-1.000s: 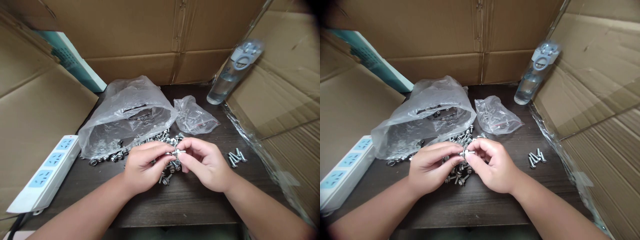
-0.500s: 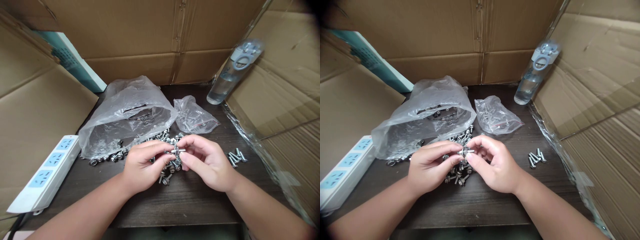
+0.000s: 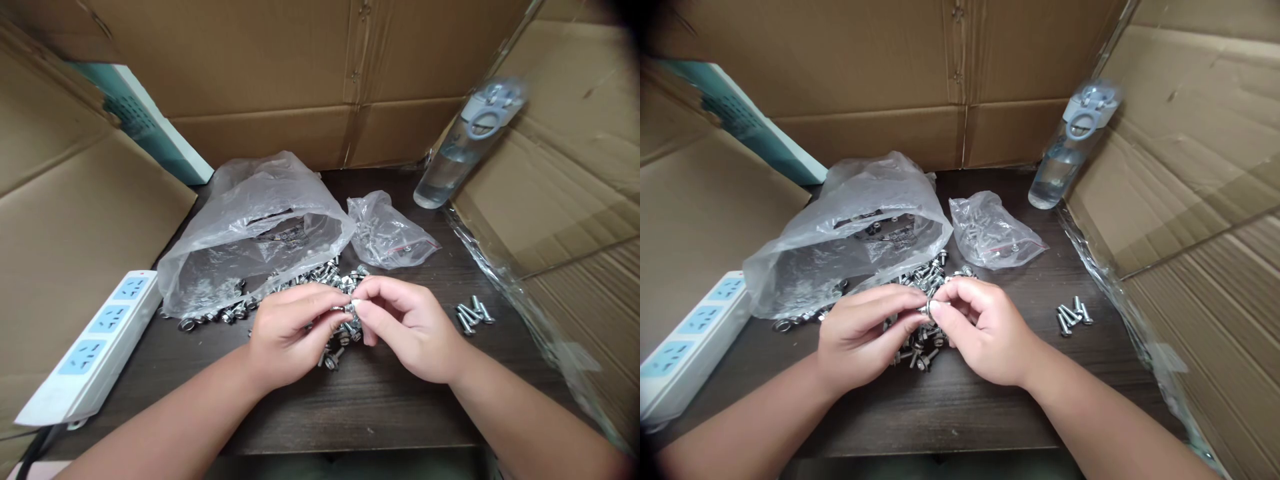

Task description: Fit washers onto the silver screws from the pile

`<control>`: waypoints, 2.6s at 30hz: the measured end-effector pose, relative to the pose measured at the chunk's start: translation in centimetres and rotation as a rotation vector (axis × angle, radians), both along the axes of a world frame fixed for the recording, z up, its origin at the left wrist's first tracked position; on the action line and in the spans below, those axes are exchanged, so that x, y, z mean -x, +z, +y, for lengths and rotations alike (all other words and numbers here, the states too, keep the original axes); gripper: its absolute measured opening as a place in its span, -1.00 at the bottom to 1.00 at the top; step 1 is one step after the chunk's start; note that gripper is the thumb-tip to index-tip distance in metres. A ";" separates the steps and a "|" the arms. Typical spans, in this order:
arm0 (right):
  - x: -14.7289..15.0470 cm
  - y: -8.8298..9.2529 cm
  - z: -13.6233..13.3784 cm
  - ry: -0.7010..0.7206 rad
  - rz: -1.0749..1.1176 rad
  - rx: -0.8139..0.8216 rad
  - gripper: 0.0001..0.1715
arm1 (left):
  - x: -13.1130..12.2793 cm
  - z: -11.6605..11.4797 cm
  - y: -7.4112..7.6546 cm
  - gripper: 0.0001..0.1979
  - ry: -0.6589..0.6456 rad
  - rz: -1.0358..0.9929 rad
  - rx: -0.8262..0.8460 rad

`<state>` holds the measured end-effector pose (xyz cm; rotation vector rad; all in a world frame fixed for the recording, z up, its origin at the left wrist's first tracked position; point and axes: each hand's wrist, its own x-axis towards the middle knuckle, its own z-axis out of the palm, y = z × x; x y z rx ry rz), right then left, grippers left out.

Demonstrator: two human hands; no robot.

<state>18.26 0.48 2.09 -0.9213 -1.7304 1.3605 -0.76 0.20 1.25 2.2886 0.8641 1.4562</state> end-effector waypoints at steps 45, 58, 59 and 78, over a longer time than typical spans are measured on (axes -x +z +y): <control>-0.5 -0.2 0.4 0.030 0.120 0.091 -0.80 | 0.0 0.0 0.0 -0.85 0.019 -0.006 0.008; 0.0 -0.5 0.1 -0.004 0.097 -0.042 -0.92 | 0.1 0.0 -0.2 -0.78 -0.005 -0.103 0.059; 0.0 -0.4 0.1 0.000 0.076 -0.053 -0.91 | 0.1 0.0 -0.2 -0.76 -0.017 -0.100 0.044; -0.2 -0.8 0.0 -0.016 0.085 -0.034 -0.88 | 0.0 0.0 0.0 -0.81 0.032 -0.142 0.172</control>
